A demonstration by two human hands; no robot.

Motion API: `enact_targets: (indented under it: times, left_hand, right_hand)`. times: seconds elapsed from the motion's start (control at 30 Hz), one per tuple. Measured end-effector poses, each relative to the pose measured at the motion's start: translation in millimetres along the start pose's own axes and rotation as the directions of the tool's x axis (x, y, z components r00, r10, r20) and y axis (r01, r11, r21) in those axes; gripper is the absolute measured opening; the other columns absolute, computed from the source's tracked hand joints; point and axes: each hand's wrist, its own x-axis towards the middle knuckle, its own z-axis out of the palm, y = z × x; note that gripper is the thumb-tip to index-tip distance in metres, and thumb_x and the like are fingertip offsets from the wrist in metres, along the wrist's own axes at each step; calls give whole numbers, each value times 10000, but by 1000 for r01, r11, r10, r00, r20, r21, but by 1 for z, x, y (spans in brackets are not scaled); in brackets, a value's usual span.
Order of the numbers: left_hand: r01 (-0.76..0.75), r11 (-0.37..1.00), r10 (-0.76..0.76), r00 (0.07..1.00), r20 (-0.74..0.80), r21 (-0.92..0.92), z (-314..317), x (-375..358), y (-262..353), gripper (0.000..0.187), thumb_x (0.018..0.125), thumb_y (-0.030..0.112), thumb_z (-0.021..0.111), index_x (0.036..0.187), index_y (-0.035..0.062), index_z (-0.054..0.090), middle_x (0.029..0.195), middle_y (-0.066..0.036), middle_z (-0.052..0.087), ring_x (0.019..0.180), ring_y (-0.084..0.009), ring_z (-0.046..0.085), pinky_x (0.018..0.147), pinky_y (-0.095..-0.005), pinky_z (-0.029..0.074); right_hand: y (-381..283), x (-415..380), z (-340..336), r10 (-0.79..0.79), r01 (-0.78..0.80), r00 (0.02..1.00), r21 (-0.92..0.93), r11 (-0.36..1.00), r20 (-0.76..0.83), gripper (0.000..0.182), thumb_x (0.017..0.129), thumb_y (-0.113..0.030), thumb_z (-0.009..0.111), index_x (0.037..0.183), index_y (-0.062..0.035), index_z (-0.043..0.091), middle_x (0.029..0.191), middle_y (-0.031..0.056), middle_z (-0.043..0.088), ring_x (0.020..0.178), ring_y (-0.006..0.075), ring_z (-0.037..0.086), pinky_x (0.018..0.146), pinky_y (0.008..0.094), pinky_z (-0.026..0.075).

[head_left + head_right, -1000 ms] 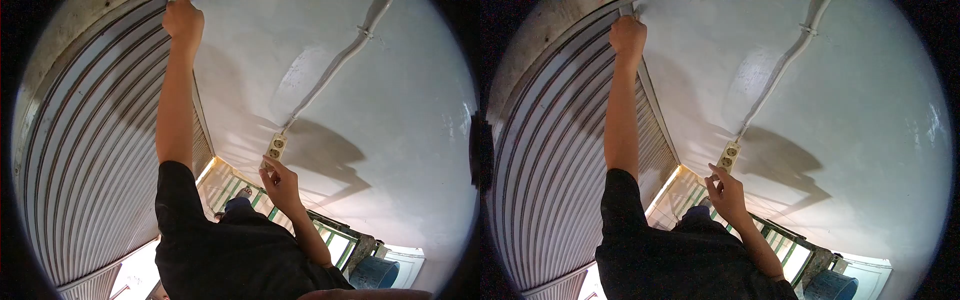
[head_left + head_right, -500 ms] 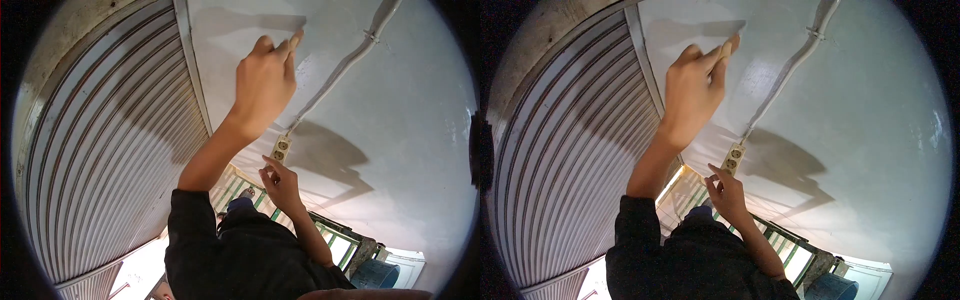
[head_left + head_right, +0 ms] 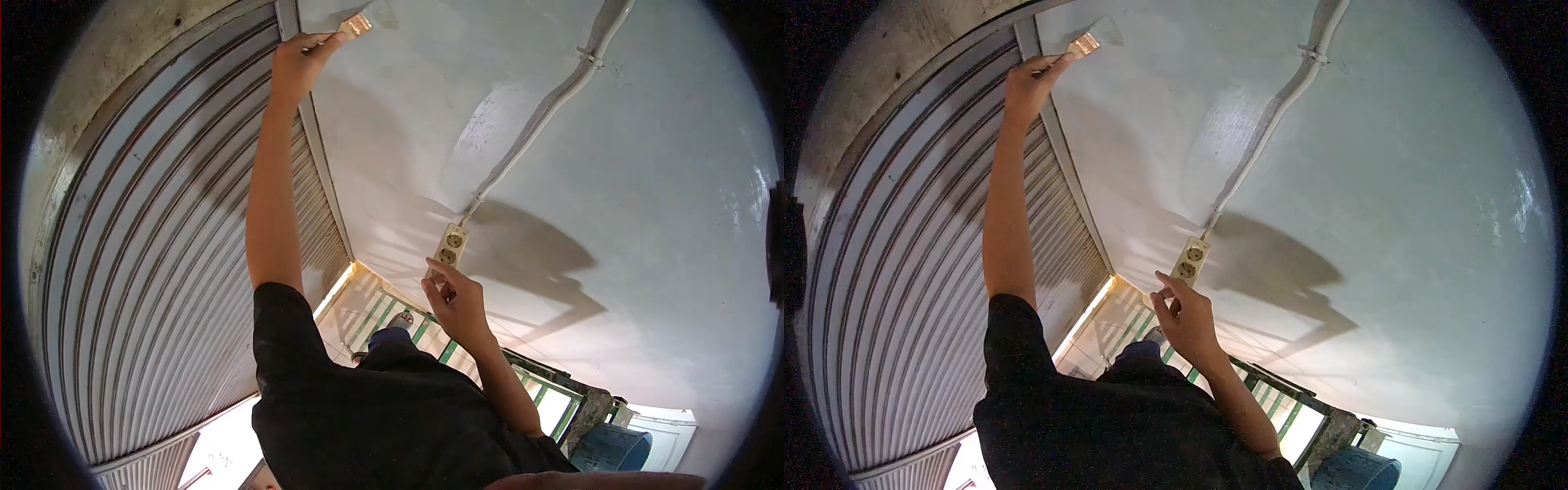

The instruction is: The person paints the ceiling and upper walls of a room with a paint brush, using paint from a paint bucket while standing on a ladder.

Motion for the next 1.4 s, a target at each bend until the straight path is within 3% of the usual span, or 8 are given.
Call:
enact_targets:
  times: [0.2, 0.4, 0.47, 0.67, 0.77, 1.0, 1.33, 1.4]
  left_hand:
    - [-6, 989, 4, 1000, 13, 146, -22, 27, -34, 514, 876, 518, 787, 1096, 54, 799, 837, -62, 734, 767, -148, 639, 742, -306, 519]
    - [49, 937, -32, 998, -55, 347, -45, 18, -24, 355, 881, 418, 786, 1036, 100, 818, 859, -130, 733, 755, -236, 707, 682, -366, 549]
    - [-50, 860, 189, 956, -224, 508, -43, 6, -17, 298, 905, 356, 745, 992, 80, 813, 836, -149, 706, 790, -309, 731, 690, -411, 575]
    - [58, 701, 127, 971, -204, 711, -8, 1, 0, 227, 945, 198, 639, 1034, 34, 770, 951, -203, 668, 819, -388, 722, 722, -468, 600]
    - [131, 714, 24, 977, -211, 688, 8, 9, -1, 249, 960, 182, 605, 986, -30, 733, 1042, -296, 665, 870, -418, 712, 722, -492, 614]
    - [100, 704, 87, 971, -225, 704, 42, 23, -13, 247, 946, 187, 625, 939, -32, 739, 959, -261, 678, 855, -417, 719, 711, -494, 617]
    - [-49, 857, 64, 998, -11, 513, 64, -73, 114, 152, 918, 49, 589, 902, -45, 708, 991, -227, 632, 724, -407, 705, 655, -496, 587]
    - [-86, 929, 85, 996, 18, 359, 71, -102, 138, 164, 923, 66, 615, 1026, 11, 730, 919, -207, 614, 717, -395, 682, 646, -481, 567]
  right_hand:
    - [-2, 3, 1, 9, -9, 1000, -7, 1000, -5, 397, 917, -66, 719, 1304, -10, 653, 864, 116, 732, 516, 138, 579, 527, 302, 478]
    - [0, 2, 2, 29, -29, 999, -1, 1000, 17, 400, 923, -67, 716, 1313, -7, 650, 869, 123, 734, 516, 146, 586, 536, 312, 489]
    - [4, 2, 1, 17, -17, 1000, -9, 1000, -1, 401, 924, -65, 714, 1316, -6, 648, 866, 120, 733, 519, 143, 588, 537, 310, 488]
    - [4, 1, 0, 37, -37, 999, 11, 999, -11, 396, 927, -64, 714, 1314, -11, 649, 854, 110, 723, 526, 136, 582, 538, 303, 477]
    - [2, -1, 0, 29, -29, 1000, 3, 1000, -8, 388, 928, -64, 714, 1309, -16, 653, 849, 111, 718, 522, 136, 578, 533, 304, 473]
    - [11, 0, -6, 29, -30, 997, -10, 999, -70, 383, 924, -73, 713, 1298, -14, 660, 842, 130, 721, 520, 146, 591, 534, 309, 481]
    - [7, 9, 12, 69, -67, 997, 56, 996, -21, 387, 927, -65, 733, 1302, -13, 656, 814, 67, 711, 548, 65, 478, 525, 253, 416]
    - [-2, 10, 16, 12, -12, 1000, 11, 1000, 16, 366, 926, -84, 716, 1280, 0, 667, 857, 134, 736, 539, 170, 616, 548, 322, 502]
